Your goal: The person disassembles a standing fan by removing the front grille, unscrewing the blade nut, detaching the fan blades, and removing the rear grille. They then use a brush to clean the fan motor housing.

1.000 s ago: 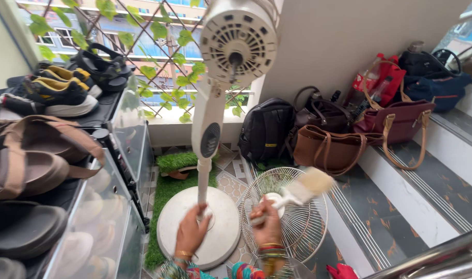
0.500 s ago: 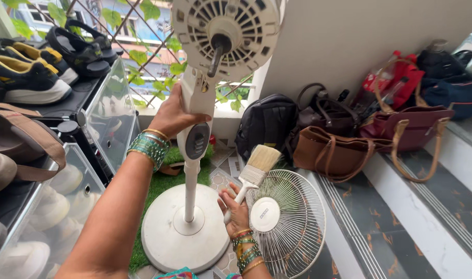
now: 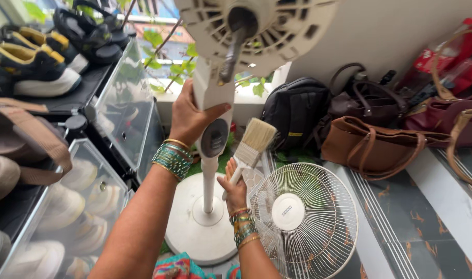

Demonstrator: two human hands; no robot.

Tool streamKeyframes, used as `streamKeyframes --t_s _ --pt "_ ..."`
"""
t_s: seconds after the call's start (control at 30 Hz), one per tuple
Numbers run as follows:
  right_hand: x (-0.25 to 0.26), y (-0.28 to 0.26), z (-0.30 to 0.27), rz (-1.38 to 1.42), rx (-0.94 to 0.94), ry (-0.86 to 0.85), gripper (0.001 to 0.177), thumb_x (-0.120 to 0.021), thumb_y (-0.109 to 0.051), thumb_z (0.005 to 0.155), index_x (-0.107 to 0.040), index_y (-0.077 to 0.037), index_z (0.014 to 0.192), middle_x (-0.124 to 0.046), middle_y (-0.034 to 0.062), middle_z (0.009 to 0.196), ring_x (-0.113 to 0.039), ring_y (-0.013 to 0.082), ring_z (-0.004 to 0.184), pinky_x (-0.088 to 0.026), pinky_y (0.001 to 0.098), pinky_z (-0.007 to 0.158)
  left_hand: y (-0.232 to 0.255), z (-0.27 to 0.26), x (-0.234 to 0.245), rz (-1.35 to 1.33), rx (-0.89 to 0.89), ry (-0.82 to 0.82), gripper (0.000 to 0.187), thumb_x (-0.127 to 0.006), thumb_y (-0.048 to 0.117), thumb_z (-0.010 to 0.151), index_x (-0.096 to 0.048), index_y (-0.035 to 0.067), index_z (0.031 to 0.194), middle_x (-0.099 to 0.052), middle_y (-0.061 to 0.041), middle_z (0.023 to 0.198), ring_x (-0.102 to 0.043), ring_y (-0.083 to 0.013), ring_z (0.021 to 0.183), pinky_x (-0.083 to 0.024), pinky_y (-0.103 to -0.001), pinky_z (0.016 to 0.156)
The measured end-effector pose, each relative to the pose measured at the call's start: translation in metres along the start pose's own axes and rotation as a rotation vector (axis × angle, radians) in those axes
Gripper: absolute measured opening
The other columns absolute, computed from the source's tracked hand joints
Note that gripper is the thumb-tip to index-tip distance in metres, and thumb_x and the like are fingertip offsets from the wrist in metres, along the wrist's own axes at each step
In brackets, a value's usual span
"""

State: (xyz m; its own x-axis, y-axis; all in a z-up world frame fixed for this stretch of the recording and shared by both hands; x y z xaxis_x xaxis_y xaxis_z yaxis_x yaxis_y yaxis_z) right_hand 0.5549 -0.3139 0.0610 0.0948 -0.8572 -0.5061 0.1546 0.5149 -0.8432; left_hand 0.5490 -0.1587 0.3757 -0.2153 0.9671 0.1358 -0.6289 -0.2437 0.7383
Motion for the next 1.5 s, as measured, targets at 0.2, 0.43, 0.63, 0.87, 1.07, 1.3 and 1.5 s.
streamKeyframes --t_s 0.2,0.43,0.63,0.87,1.07,1.3,1.5 --pt "0.003 0.039 0.017 -0.215 -0.164 0.042 0.077 -0.079 -0.005 0.084 -0.045 -0.008 0.153 -0.056 0.0109 0.134 -0.051 0.0193 0.116 -0.044 0.0325 0.088 0.003 -0.004 -0.004 -0.081 0.064 0.044 0.060 -0.092 0.031 0.073 -0.055 0.005 0.113 -0.078 -0.011 0.102 -0.077 -0.0180 0.091 -0.063 -0.033 0.079" --pt "-0.004 0.088 0.026 -0.121 -0.142 0.125 0.033 -0.078 -0.003 0.084 -0.068 -0.004 0.116 -0.072 0.0023 0.103 -0.065 0.0118 0.089 -0.053 0.0282 0.075 0.004 -0.011 -0.009 0.079 0.052 0.232 0.068 -0.095 0.031 0.068 -0.051 0.004 0.112 -0.076 -0.014 0.098 -0.078 -0.0211 0.089 -0.062 -0.034 0.076" --pt "-0.003 0.092 0.022 -0.146 -0.011 0.144 0.033 -0.069 0.005 0.085 -0.069 -0.003 0.117 -0.075 0.0038 0.109 -0.069 0.0117 0.097 -0.055 0.0273 0.083 -0.001 -0.020 -0.019 -0.005 0.024 0.338 0.072 -0.096 0.035 0.069 -0.050 0.005 0.115 -0.076 -0.013 0.103 -0.078 -0.0237 0.093 -0.064 -0.034 0.078" --pt "-0.008 0.090 0.015 -0.316 0.127 0.115 0.027 -0.074 -0.001 0.086 -0.072 0.000 0.113 -0.079 0.0075 0.105 -0.071 0.0131 0.094 -0.058 0.0284 0.083 0.001 -0.031 -0.033 0.218 0.075 0.663 0.080 -0.100 0.037 0.059 -0.053 0.005 0.116 -0.068 -0.015 0.108 -0.070 -0.0306 0.096 -0.057 -0.043 0.083" --pt "-0.005 0.085 0.018 -0.299 0.120 0.131 0.030 -0.077 -0.005 0.085 -0.071 -0.001 0.114 -0.078 0.0054 0.105 -0.070 0.0121 0.094 -0.057 0.0281 0.083 0.006 -0.030 -0.050 0.372 0.060 0.756 0.081 -0.099 0.039 0.062 -0.052 0.005 0.119 -0.063 -0.015 0.113 -0.061 -0.0361 0.107 -0.049 -0.049 0.092" --pt "-0.009 0.091 0.024 -0.205 0.093 0.143 0.035 -0.080 -0.009 0.083 -0.070 -0.003 0.116 -0.077 0.0029 0.105 -0.069 0.0110 0.094 -0.057 0.0278 0.083 0.022 -0.029 -0.014 0.151 0.022 0.306 0.072 -0.087 0.034 0.078 -0.050 0.005 0.132 -0.068 -0.017 0.117 -0.072 -0.0342 0.103 -0.058 -0.045 0.088" --pt "-0.007 0.098 0.023 -0.197 0.063 0.187 0.038 -0.083 -0.008 0.083 -0.070 0.000 0.118 -0.076 0.0056 0.106 -0.067 0.0128 0.093 -0.055 0.0292 0.082 0.042 -0.018 -0.003 0.294 0.103 0.145 0.084 -0.092 0.037 0.067 -0.049 0.009 0.133 -0.072 -0.015 0.112 -0.076 -0.0316 0.097 -0.061 -0.042 0.082"
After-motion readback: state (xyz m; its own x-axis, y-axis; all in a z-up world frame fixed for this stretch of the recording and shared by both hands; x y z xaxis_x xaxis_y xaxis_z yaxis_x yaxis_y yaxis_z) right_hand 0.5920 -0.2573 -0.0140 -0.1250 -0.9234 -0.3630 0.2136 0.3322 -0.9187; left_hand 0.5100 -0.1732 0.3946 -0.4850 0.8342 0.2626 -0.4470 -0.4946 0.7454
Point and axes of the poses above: each hand's wrist, its own z-axis towards the middle knuckle, its own x-axis out of the back of the hand, y = z × x, the point moved 6 cm from there along z, towards the middle knuckle
